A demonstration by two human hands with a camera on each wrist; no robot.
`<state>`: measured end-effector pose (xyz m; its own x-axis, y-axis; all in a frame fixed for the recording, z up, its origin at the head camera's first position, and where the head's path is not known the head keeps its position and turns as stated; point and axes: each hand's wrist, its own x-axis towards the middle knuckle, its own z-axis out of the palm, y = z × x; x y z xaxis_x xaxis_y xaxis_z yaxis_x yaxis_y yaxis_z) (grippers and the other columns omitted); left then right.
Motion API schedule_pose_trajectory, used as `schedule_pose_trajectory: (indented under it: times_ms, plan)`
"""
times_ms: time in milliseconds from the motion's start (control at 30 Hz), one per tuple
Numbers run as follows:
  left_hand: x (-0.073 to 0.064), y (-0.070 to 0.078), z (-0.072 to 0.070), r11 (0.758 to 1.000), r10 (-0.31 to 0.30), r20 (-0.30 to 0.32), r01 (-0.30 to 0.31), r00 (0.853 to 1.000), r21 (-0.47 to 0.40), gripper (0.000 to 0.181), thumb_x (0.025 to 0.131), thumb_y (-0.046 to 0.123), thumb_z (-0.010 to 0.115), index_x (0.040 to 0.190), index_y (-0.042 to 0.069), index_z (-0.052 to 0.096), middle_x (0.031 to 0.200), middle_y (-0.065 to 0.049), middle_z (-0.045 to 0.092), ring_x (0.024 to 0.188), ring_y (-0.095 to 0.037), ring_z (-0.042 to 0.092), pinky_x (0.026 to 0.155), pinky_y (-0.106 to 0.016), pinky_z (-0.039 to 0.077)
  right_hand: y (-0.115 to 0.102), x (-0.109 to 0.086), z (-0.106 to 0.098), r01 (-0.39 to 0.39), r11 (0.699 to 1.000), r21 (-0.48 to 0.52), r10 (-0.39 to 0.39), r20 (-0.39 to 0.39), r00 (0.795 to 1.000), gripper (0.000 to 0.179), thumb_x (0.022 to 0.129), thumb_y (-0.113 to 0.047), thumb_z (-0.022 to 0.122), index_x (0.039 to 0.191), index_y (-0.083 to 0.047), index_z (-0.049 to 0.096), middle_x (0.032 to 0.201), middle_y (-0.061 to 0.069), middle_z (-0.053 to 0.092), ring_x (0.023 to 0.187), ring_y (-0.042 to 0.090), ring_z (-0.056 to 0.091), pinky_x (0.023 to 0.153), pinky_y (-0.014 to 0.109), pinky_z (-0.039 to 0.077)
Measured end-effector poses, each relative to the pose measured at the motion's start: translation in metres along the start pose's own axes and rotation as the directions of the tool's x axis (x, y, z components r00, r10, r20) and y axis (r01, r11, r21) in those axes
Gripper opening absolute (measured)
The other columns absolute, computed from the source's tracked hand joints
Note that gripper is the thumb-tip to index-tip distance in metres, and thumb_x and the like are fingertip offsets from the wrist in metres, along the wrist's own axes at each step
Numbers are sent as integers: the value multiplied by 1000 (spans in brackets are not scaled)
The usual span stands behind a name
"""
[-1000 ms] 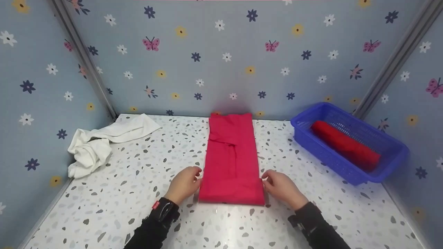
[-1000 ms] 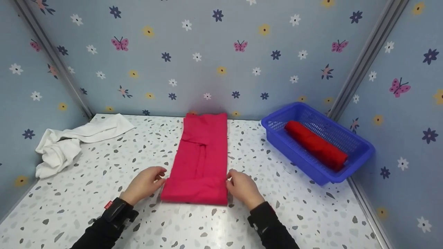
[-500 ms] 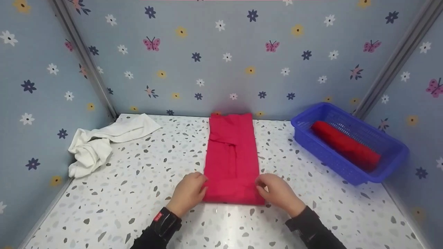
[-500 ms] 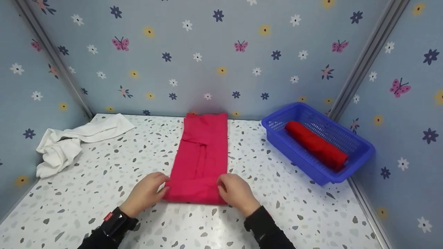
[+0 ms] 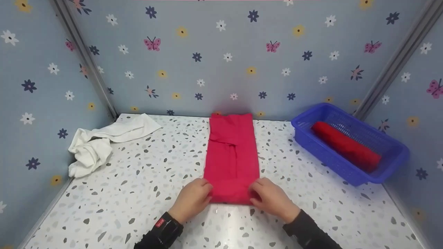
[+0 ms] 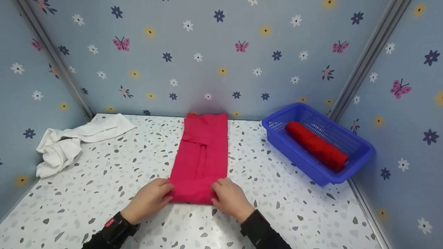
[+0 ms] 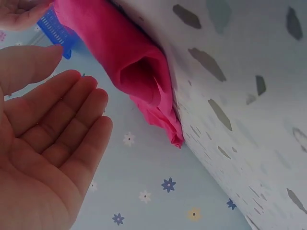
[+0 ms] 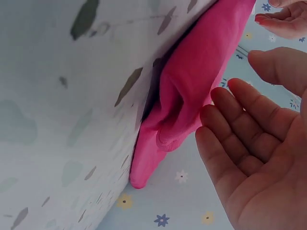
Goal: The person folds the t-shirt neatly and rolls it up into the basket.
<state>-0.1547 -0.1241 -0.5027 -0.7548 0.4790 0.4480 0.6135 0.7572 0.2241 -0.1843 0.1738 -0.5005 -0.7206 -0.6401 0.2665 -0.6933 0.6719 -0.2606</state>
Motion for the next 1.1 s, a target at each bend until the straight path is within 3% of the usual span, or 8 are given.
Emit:
schedule_pose_trajectory:
  times_ms: [267,500,900,1100]
  plan:
    - [1,1,3,1000,-6,102,6,995,4,22,78,1,89,92,4,73,89,-6,67,83,-24,67,74,-38,58,-6,-1,4,-7,999,-46,8,31,999,26,85,-10,88,102,-5,69,96,4,60,94,22,59,80,38,56]
    - [2,1,8,1000,18,118,-20,993,15,21,75,-2,87,87,5,71,84,-5,63,78,-23,64,68,-36,55,-6,-1,9,-12,999,-50,15,63,998,26,84,-10,88,102,-5,70,96,4,60,92,22,58,78,38,56]
    - [6,0,13,997,11,165,-22,986,69,20,76,-3,87,83,5,70,82,-5,63,79,-25,65,70,-37,56,-5,0,13,-1,996,-91,9,86,996,27,81,-8,90,98,-6,69,90,4,58,86,22,56,75,37,55]
    - [7,-2,15,998,-10,182,-2,983,66,19,75,-5,85,81,6,70,81,-6,64,80,-26,65,69,-38,56,-5,4,13,-33,995,-99,45,118,992,26,82,-7,89,100,-6,69,90,3,56,85,21,55,76,37,55]
